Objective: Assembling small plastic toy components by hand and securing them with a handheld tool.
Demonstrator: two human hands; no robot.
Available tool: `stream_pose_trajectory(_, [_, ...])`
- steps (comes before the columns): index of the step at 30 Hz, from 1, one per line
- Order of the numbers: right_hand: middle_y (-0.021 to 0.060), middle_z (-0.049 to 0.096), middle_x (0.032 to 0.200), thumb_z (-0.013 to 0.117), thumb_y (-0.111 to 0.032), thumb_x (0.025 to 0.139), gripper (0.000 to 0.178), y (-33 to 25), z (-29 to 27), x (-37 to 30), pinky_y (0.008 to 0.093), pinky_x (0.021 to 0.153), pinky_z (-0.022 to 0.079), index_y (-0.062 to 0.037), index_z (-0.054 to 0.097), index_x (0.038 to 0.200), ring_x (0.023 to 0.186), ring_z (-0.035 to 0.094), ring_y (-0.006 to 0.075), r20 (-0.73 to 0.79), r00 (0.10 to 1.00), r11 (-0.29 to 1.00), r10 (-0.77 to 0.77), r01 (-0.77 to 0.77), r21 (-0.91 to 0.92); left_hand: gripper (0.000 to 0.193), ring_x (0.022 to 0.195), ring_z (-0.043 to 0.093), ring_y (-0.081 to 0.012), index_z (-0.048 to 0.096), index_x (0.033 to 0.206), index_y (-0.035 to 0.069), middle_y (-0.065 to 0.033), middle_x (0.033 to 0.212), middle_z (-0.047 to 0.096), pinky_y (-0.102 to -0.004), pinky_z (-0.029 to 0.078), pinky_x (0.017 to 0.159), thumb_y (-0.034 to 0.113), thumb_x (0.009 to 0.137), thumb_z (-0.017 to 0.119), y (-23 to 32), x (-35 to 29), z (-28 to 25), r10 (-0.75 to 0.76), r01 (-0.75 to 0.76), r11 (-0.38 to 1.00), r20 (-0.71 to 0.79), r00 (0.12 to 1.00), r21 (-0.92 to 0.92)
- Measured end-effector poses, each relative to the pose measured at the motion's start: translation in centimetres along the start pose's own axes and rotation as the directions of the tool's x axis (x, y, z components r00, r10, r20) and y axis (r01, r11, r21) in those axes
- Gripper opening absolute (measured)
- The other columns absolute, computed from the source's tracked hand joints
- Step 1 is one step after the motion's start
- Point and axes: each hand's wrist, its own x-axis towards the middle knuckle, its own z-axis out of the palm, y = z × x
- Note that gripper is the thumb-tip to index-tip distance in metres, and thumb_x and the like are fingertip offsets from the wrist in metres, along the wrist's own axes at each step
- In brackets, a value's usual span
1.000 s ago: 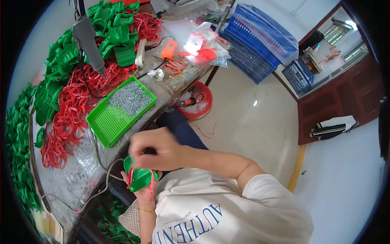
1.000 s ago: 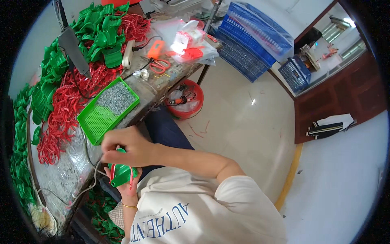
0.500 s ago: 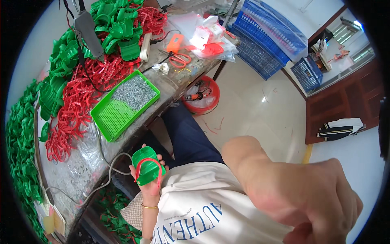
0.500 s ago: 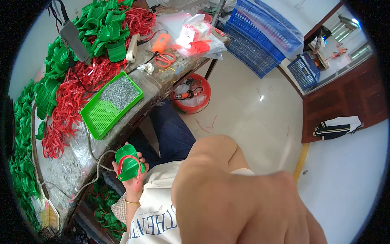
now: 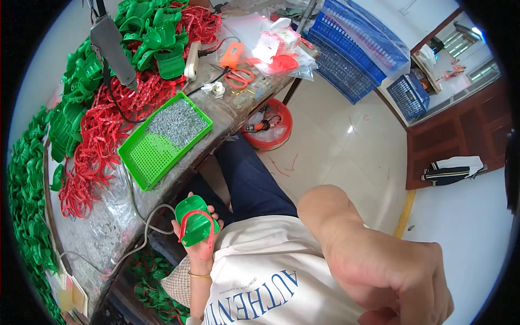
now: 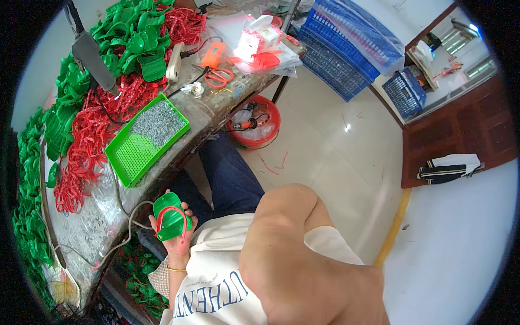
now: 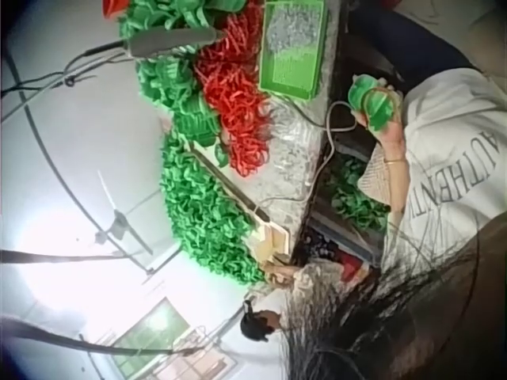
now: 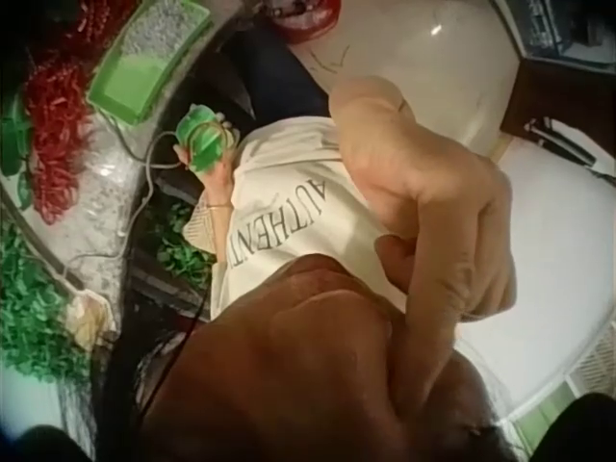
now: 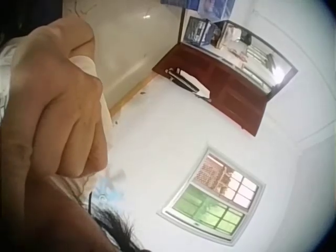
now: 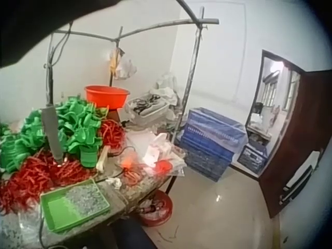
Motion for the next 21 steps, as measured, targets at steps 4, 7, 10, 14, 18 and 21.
stream_pose_trajectory(4, [0.0006,0.044,0.05,0.053,-0.001,0.086,0.023,0.1,-0.1,-1.3,0.0236,0.061,0.057,-0.0092,0.052,0.064,0.046,0.052,0.012,-0.004,1.0,0.991,0.023,-0.022,0.131,0.077,0.103,0.056,-0.0383,0.024,0.148,0.024,-0.0246,0.121,0.052,-0.0513,0.044,0.09,0.059,0.086,0.053,0.1,0.3,0.0,-0.009,0.009,1.0,0.022,1.0,-0.008])
stream_pose_trajectory(7, [-0.0007,0.043,0.05,0.055,-0.005,0.088,0.023,0.0,0.4,-2.7,0.0201,0.048,0.05,-0.0084,0.052,0.066,0.042,0.045,0.0093,-0.351,0.921,0.982,0.167,-0.126,0.138,0.077,0.103,0.056,-0.0384,0.024,0.148,0.025,-0.0246,0.123,0.051,-0.0515,0.044,0.09,0.059,0.086,0.053,0.3,0.6,-0.2,0.023,-0.023,1.0,0.023,0.999,0.007])
stream_pose_trajectory(10, [-0.0004,0.048,0.052,0.056,-0.016,0.093,0.022,0.0,-0.2,-2.8,0.0196,0.042,0.045,-0.0091,0.053,0.072,0.043,0.044,0.0084,-0.417,0.842,0.881,0.342,-0.132,0.455,0.077,0.104,0.056,-0.0382,0.024,0.148,0.025,-0.0246,0.125,0.051,-0.0519,0.043,0.091,0.059,0.086,0.053,0.4,0.6,-0.4,0.026,-0.026,1.0,0.032,0.999,0.007])
stream_pose_trajectory(14, [-0.0001,0.05,0.057,0.056,-0.017,0.093,0.022,1.1,1.1,-4.0,0.0251,0.048,0.046,-0.0076,0.053,0.073,0.048,0.046,0.0099,-0.379,0.793,0.729,0.477,-0.117,0.674,0.077,0.104,0.056,-0.038,0.024,0.148,0.026,-0.0247,0.126,0.05,-0.0519,0.043,0.091,0.059,0.085,0.054,0.9,0.8,-0.4,0.022,-0.023,0.999,0.057,0.998,0.031])
stream_pose_trajectory(18, [0.0003,0.052,0.063,0.056,-0.02,0.092,0.023,2.7,3.6,-6.5,0.0324,0.056,0.048,-0.0056,0.053,0.074,0.055,0.05,0.0119,-0.262,0.719,0.428,0.643,-0.053,0.902,0.076,0.105,0.055,-0.0385,0.025,0.147,0.026,-0.0248,0.127,0.05,-0.0535,0.043,0.092,0.057,0.086,0.055,1.1,0.8,0.7,0.026,-0.025,0.999,0.064,0.998,-0.019])
stream_pose_trajectory(21, [0.0007,0.053,0.068,0.057,-0.022,0.092,0.025,3.2,4.8,-8.2,0.0378,0.062,0.05,-0.0041,0.053,0.075,0.06,0.053,0.0134,-0.137,0.66,0.131,0.739,0.059,0.99,0.075,0.107,0.055,-0.04,0.026,0.147,0.026,-0.0255,0.128,0.048,-0.0558,0.043,0.094,0.056,0.086,0.055,1.6,0.8,1.7,0.051,-0.052,0.998,0.045,0.998,0.034])
